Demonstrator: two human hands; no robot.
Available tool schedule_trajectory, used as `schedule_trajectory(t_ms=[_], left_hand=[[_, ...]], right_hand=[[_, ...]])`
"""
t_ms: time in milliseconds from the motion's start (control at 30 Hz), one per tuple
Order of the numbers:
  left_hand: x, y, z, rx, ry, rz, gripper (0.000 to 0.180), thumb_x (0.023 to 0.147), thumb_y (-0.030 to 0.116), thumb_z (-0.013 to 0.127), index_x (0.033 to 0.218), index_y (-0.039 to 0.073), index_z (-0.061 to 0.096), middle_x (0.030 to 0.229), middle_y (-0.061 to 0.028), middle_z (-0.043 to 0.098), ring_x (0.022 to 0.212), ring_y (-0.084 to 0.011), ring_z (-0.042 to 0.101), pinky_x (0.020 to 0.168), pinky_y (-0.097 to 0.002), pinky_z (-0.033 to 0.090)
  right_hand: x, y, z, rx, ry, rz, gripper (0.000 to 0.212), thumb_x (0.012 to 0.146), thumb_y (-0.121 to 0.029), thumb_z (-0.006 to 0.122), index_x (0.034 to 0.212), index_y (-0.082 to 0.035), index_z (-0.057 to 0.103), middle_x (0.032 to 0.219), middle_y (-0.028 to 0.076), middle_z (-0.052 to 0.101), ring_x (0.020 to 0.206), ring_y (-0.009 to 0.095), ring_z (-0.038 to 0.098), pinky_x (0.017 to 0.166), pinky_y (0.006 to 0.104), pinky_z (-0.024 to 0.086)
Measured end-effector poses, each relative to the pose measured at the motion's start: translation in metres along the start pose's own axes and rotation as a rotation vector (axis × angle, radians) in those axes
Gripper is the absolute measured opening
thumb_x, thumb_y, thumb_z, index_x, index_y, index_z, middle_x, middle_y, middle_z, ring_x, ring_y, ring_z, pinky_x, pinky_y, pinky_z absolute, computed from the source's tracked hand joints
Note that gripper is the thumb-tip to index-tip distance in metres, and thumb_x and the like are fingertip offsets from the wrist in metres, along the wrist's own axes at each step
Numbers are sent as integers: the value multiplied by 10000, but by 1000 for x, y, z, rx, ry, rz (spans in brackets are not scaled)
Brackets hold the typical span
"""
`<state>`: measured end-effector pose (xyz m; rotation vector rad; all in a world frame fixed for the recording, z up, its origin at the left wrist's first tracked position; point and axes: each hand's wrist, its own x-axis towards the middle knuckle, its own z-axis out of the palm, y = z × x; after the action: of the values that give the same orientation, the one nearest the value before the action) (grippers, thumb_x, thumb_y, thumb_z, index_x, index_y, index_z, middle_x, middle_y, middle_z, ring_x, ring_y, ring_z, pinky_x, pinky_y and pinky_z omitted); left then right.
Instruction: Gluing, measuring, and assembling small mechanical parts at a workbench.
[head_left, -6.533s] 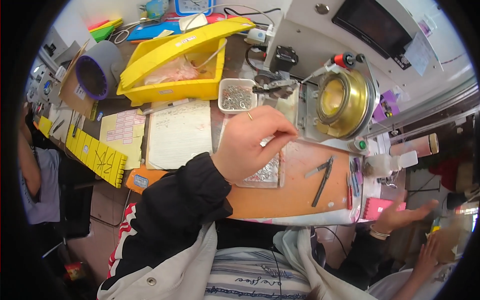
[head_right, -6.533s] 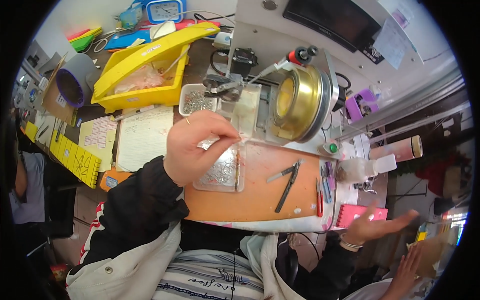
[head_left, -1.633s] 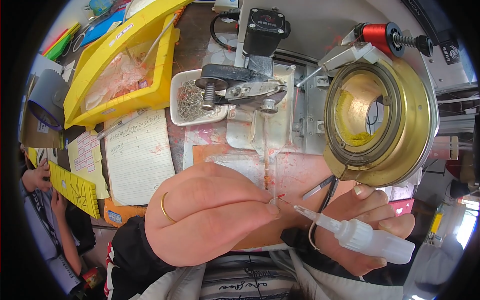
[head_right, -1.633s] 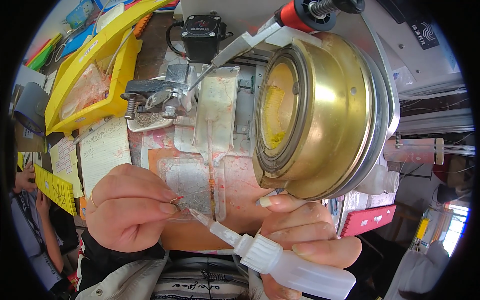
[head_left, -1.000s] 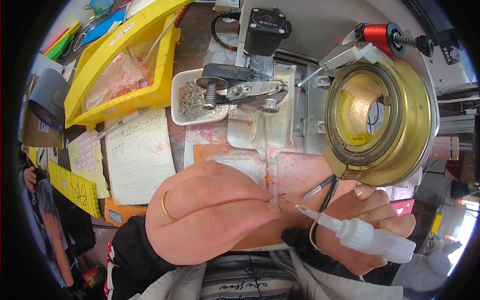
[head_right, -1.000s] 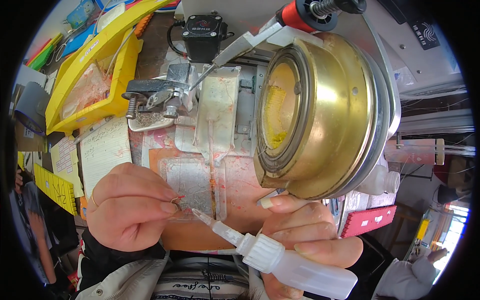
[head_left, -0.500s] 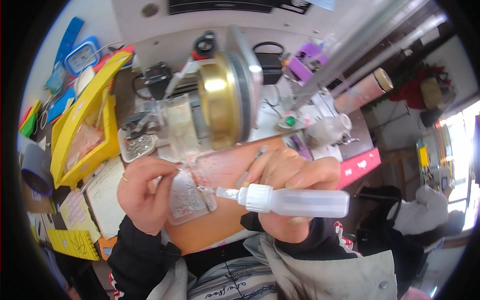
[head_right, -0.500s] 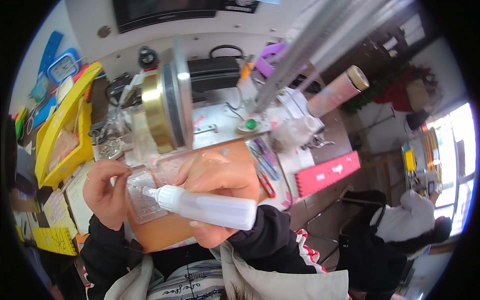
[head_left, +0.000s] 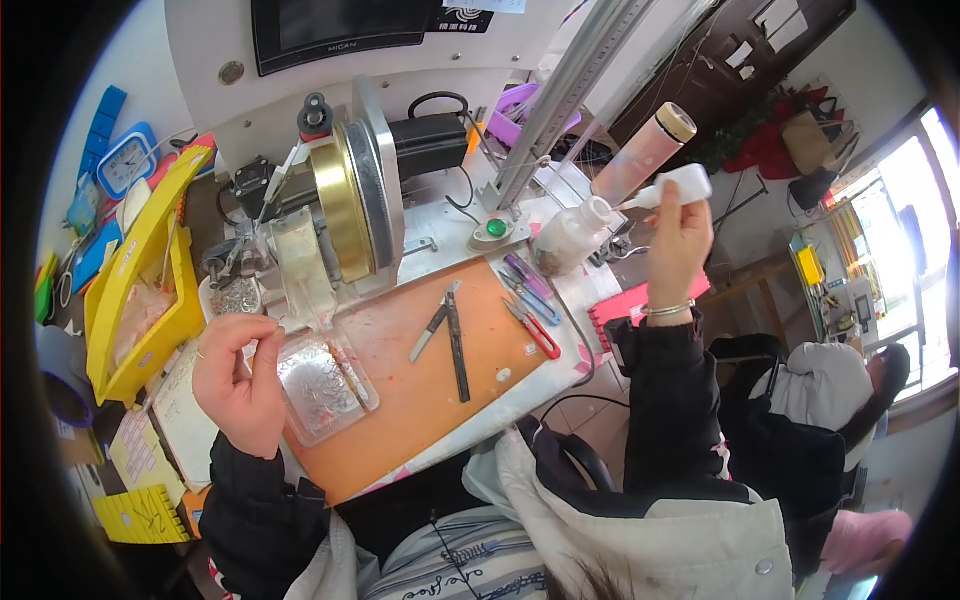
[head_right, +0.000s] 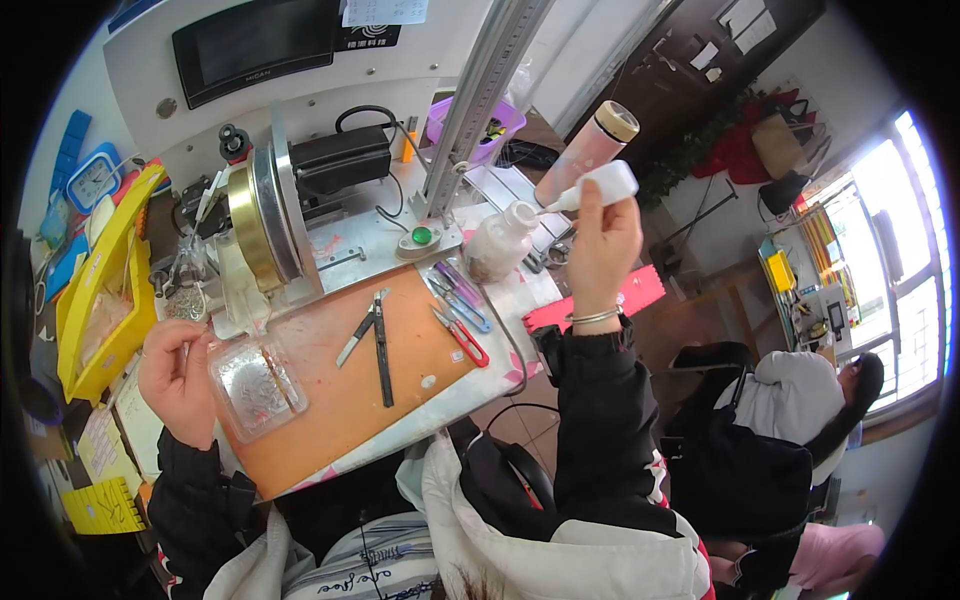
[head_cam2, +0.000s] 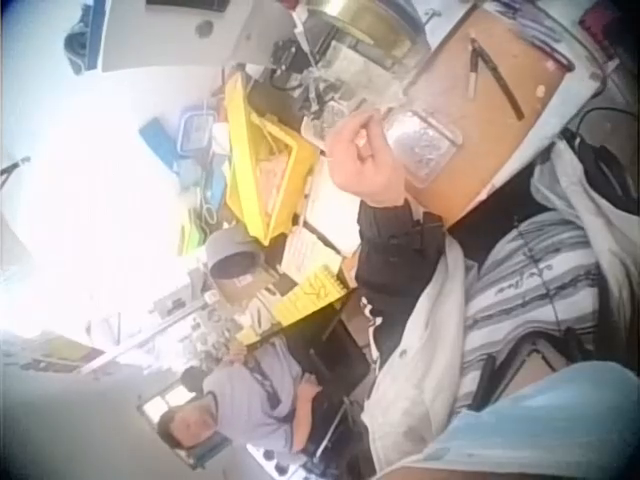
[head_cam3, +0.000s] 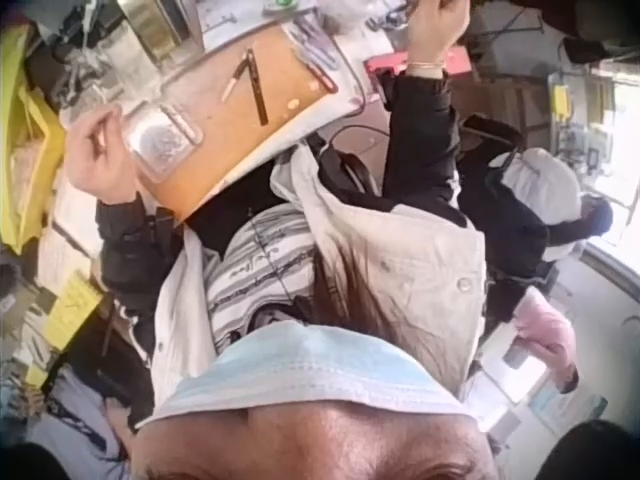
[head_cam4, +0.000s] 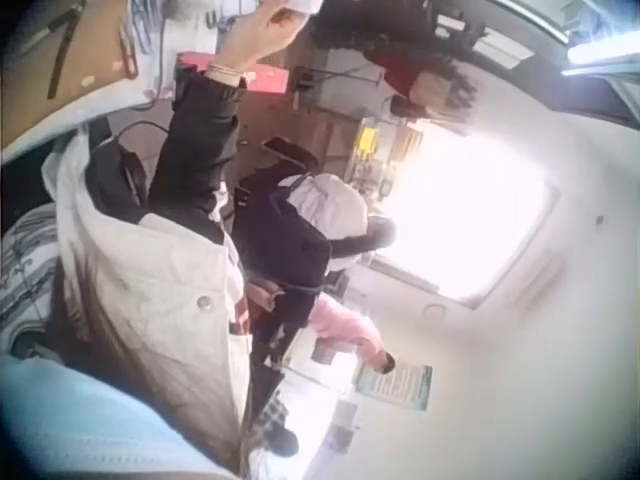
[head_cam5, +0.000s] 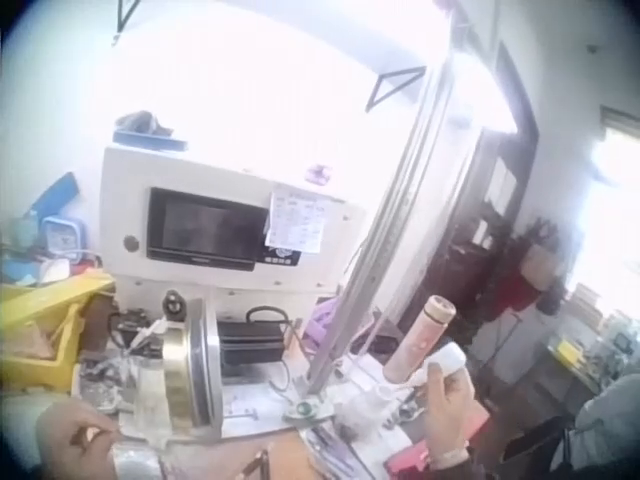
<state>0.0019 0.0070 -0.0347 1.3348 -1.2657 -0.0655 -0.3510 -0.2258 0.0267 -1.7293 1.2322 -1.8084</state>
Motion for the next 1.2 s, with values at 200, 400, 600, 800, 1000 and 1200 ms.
schedule_trajectory(t_ms=[200, 400, 600, 800, 1000, 1200], left_hand=[[2, 5, 0, 3, 7, 19, 177, 780, -138, 638, 908, -19, 605, 900, -115, 628, 853, -210, 598, 786, -282, 466], [3, 12, -6, 52, 9, 45, 215, 746, -160, 655, 900, -15, 618, 893, -120, 636, 848, -215, 601, 765, -283, 467], [4, 6, -3, 17, 34, 70, 241, 738, -180, 651, 914, -18, 620, 907, -122, 633, 851, -213, 601, 760, -286, 471], [4, 5, -4, -24, 31, 56, 226, 755, -173, 643, 922, -25, 609, 932, -131, 625, 872, -213, 600, 780, -289, 478], [5, 7, -9, 18, 33, 62, 209, 760, -135, 663, 916, 0, 626, 986, -143, 627, 884, -220, 614, 785, -293, 489], [8, 6, -9, 38, -55, 98, 232, 753, -113, 675, 920, 37, 616, 1089, -159, 599, 886, -226, 644, 775, -309, 515]], right_hand=[[-12, 26, 0, -87, -288, 232, 292, 946, -193, 638, 1140, 20, 592, 794, -4, 613, 673, 42, 508, 589, 216, 412], [-82, -16, -4, 28, -142, 273, 191, 947, -99, 599, 1113, -6, 586, 760, -25, 560, 649, 30, 465, 577, 207, 381], [-143, -62, 43, -401, -1006, -175, 253, 810, -157, 720, 1029, -85, 616, 710, 48, 603, 590, 229, 591, 543, 329, 455], [-154, -42, 51, -542, -1101, -69, 227, 860, -165, 630, 1067, -89, 576, 657, 48, 600, 583, 256, 610, 546, 355, 476], [-125, -45, 19, 535, -933, 1002, 268, 905, -122, 533, 1117, 35, 581, 804, 144, 678, 579, 197, 613, 527, 284, 470], [-126, -50, 12, 237, -1199, 747, 64, 886, -1, 558, 944, -7, 533, 721, 44, 585, 542, 92, 510, 491, 219, 383]])
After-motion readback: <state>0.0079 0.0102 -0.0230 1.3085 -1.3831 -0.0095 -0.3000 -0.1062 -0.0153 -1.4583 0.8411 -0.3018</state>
